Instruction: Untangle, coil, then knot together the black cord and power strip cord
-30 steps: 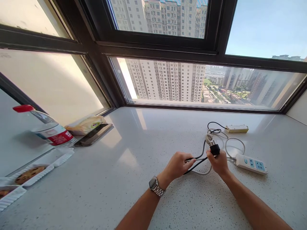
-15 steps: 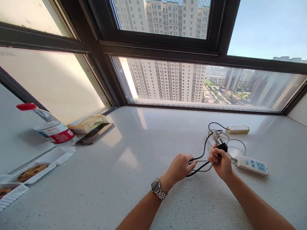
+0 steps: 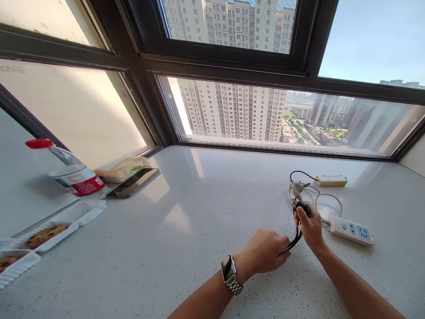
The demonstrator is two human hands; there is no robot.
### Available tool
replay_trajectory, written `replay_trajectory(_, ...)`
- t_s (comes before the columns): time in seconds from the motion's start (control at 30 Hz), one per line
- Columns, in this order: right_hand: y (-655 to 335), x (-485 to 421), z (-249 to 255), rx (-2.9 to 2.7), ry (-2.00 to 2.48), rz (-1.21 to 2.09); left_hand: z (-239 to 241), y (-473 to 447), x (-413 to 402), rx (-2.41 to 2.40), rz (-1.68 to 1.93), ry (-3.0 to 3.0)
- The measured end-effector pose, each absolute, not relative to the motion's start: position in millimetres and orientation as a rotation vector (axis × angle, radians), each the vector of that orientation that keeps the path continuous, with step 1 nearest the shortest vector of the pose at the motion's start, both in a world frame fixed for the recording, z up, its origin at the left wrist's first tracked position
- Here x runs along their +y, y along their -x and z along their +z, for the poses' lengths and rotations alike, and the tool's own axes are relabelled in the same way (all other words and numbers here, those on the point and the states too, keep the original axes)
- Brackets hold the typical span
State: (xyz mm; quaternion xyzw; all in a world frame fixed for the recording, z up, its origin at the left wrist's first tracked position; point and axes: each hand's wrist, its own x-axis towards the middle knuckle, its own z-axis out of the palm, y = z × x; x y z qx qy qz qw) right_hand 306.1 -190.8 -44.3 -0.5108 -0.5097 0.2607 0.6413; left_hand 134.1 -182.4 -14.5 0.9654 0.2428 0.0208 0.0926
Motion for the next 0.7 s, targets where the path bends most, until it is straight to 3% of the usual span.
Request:
replay_trajectory(0.2,-307,-193,-37,-1.454,1.364,0.268,-14,-140,-193,0.539,0.075,-2.909)
replay_trajectory(0.47,-306,-196,-39,-1.604,1.105,0.749,-36,-136,-187,0.575,0.553,-2.687)
replay_trajectory(0.7,-309,-188,-44,-1.463,1.281,0.586,-45,-134,-169,0.844,0.973,-2.211)
